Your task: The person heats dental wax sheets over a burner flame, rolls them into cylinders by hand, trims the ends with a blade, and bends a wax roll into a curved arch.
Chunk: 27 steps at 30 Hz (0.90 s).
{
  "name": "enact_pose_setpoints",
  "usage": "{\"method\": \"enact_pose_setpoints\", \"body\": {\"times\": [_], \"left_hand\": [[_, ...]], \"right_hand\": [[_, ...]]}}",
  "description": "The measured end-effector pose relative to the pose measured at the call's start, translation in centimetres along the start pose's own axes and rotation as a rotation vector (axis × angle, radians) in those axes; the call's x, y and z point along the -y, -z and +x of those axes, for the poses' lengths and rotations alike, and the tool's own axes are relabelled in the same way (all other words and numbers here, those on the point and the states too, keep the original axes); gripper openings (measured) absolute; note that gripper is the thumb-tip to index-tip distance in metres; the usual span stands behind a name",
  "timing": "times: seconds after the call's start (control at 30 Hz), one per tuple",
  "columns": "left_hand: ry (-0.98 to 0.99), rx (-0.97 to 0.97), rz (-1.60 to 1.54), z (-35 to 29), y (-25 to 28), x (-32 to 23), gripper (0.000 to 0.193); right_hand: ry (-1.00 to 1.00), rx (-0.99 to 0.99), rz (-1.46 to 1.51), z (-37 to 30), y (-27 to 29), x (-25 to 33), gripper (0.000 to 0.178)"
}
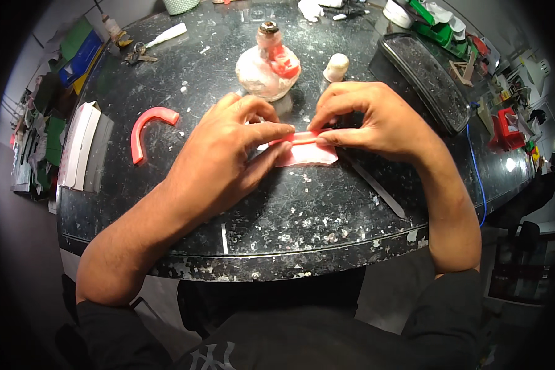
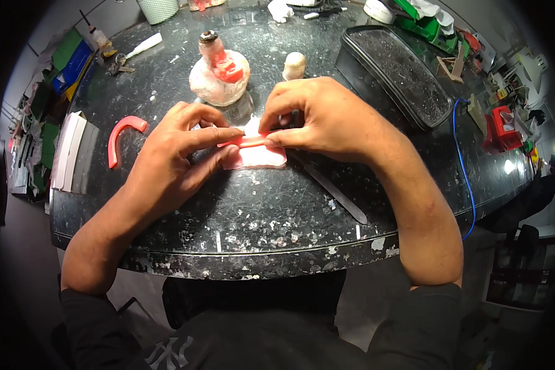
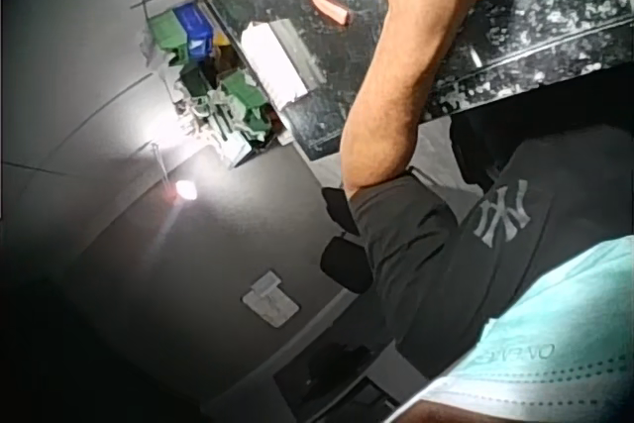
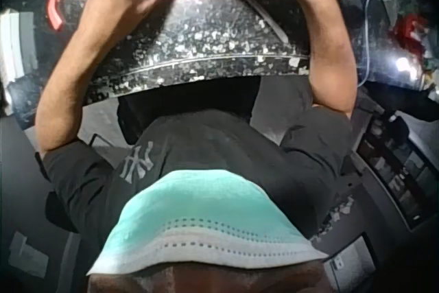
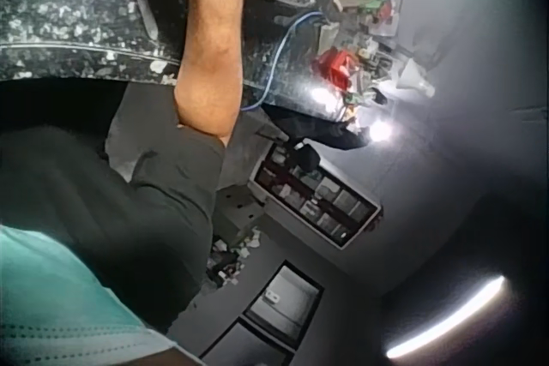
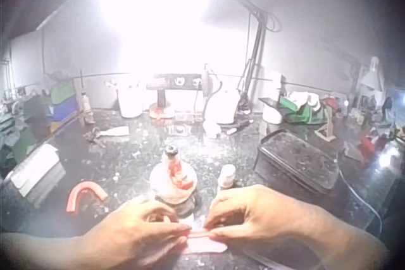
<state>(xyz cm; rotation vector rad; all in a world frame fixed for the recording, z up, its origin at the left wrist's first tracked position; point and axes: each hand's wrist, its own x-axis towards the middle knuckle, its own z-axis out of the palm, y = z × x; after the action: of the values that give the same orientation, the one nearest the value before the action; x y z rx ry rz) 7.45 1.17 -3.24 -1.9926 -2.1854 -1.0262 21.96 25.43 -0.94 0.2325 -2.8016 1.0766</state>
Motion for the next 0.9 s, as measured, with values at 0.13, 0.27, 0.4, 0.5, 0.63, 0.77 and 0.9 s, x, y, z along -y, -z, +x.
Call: {"method": "enact_pose_setpoints", "body": {"times": [0.13, 0.27, 0.4, 0.5, 0.63, 0.77, 0.9], "left_hand": [[0.088, 0.035, -0.045, -0.1, 0.5, 0.3, 0.021], [0.116, 0.027, -0.068, -0.3, 2.0, 0.9, 0.020], [0.161, 0.005, -0.077, -0.4, 2.7, 1.4, 0.021], [0.120, -0.032, -0.039, -0.4, 2.2, 1.8, 0.023], [0.086, -0.002, -0.007, -0.3, 2.8, 1.9, 0.025], [-0.029, 0.041, -0.017, -0.1, 3.3, 3.0, 0.018], [-0.134, 0.087, 0.069, 0.3, 3.7, 3.3, 0.024]], "right_hand": [[-0.098, -0.066, 0.130, 0.2, -1.4, 0.0, 0.018], [-0.060, -0.130, 0.217, 0.3, -2.4, -1.0, 0.020], [-0.032, -0.158, 0.100, 0.4, -2.4, -0.7, 0.019], [0.111, -0.230, 0.057, 0.5, -3.3, -0.8, 0.020], [0.173, -0.233, -0.035, 0.7, -3.4, -0.4, 0.021], [0.322, -0.285, -0.166, 0.7, -3.8, -1.0, 0.015], [0.358, -0.269, -0.253, 0.6, -3.5, -0.6, 0.014]]}}
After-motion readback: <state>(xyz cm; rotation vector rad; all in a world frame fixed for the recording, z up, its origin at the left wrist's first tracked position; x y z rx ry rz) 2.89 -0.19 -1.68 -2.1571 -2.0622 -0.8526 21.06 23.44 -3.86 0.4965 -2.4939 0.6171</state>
